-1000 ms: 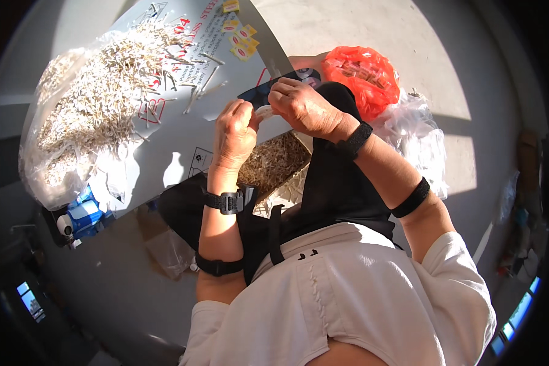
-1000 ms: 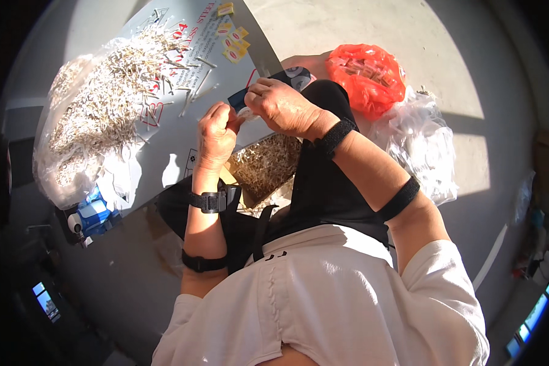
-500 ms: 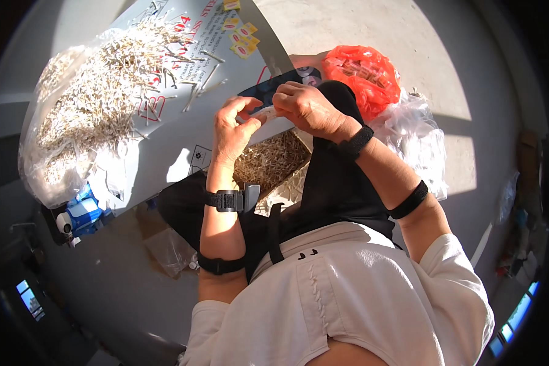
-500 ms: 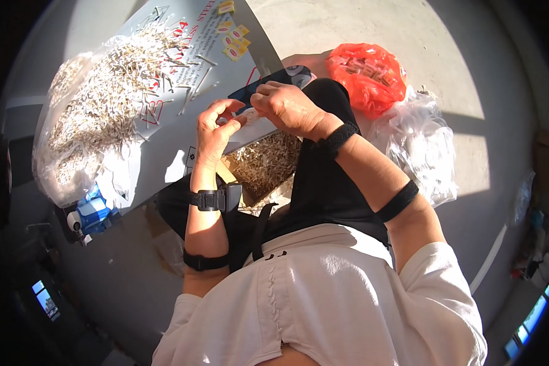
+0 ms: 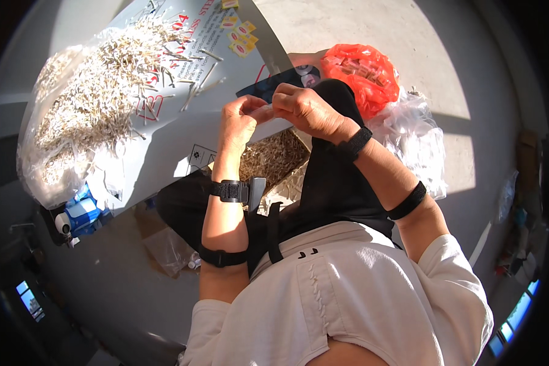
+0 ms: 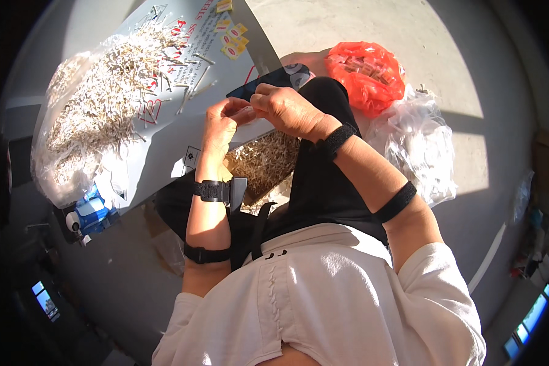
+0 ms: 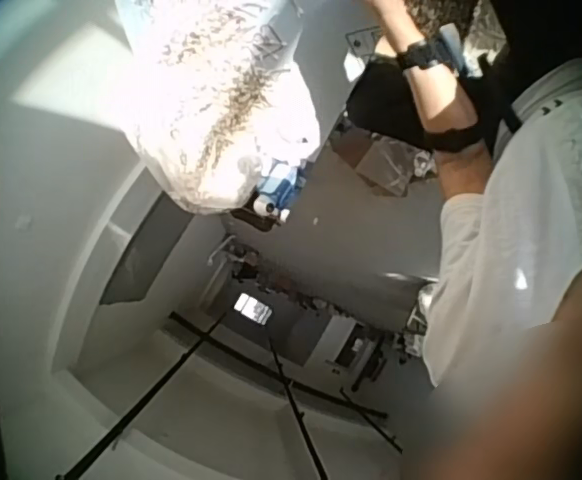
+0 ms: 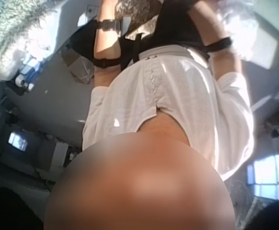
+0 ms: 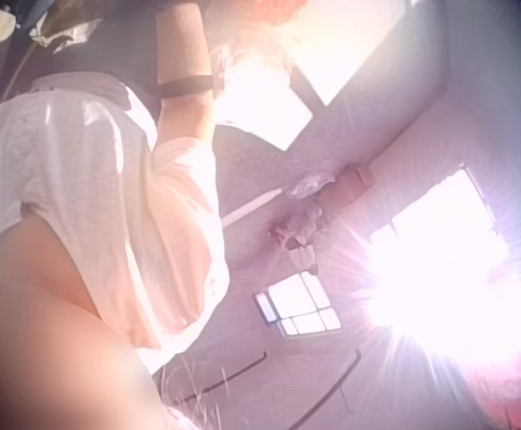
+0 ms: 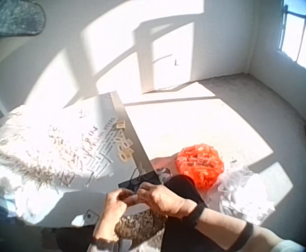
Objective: Manually counting and packaging bundles of toothpicks into small plastic bags.
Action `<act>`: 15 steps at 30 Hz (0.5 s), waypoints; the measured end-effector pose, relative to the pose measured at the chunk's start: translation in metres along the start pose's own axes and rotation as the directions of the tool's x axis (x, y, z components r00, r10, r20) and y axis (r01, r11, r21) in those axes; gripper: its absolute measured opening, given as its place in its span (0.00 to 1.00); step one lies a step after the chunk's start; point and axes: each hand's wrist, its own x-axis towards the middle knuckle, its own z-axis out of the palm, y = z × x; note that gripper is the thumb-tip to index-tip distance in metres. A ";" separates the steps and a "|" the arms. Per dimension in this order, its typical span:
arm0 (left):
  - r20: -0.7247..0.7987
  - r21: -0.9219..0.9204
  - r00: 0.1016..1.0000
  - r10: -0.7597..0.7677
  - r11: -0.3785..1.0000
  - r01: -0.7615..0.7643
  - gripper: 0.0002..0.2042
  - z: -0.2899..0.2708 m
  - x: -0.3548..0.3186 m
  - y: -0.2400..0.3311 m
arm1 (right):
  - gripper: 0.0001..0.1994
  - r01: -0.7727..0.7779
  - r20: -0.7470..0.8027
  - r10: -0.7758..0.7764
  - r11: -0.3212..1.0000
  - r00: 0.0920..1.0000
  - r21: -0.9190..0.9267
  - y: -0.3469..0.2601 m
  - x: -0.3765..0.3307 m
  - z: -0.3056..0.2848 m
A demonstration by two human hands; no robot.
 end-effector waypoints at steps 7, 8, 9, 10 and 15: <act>-0.007 0.191 0.909 0.417 0.893 -0.408 0.13 -0.007 -0.009 0.007 | 0.05 -0.043 -0.050 0.044 0.999 0.998 0.026 0.004 -0.003 -0.007; 0.051 0.338 0.903 0.427 0.843 -0.418 0.14 -0.009 -0.014 0.013 | 0.05 -0.029 -0.042 0.031 0.999 0.999 0.038 0.004 -0.001 -0.008; 0.111 0.475 0.897 0.427 0.770 -0.425 0.15 -0.010 -0.016 0.016 | 0.05 -0.028 -0.041 0.030 0.999 0.999 0.040 0.004 -0.001 -0.008; 0.166 0.546 0.865 0.474 0.686 -0.481 0.13 -0.012 -0.014 0.012 | 0.05 -0.020 -0.026 0.021 1.000 0.999 0.023 0.003 -0.002 -0.008; 0.257 0.662 0.729 0.634 0.434 -0.611 0.11 -0.010 -0.015 0.023 | 0.06 0.102 0.088 -0.084 0.968 0.993 -0.227 -0.003 0.004 -0.014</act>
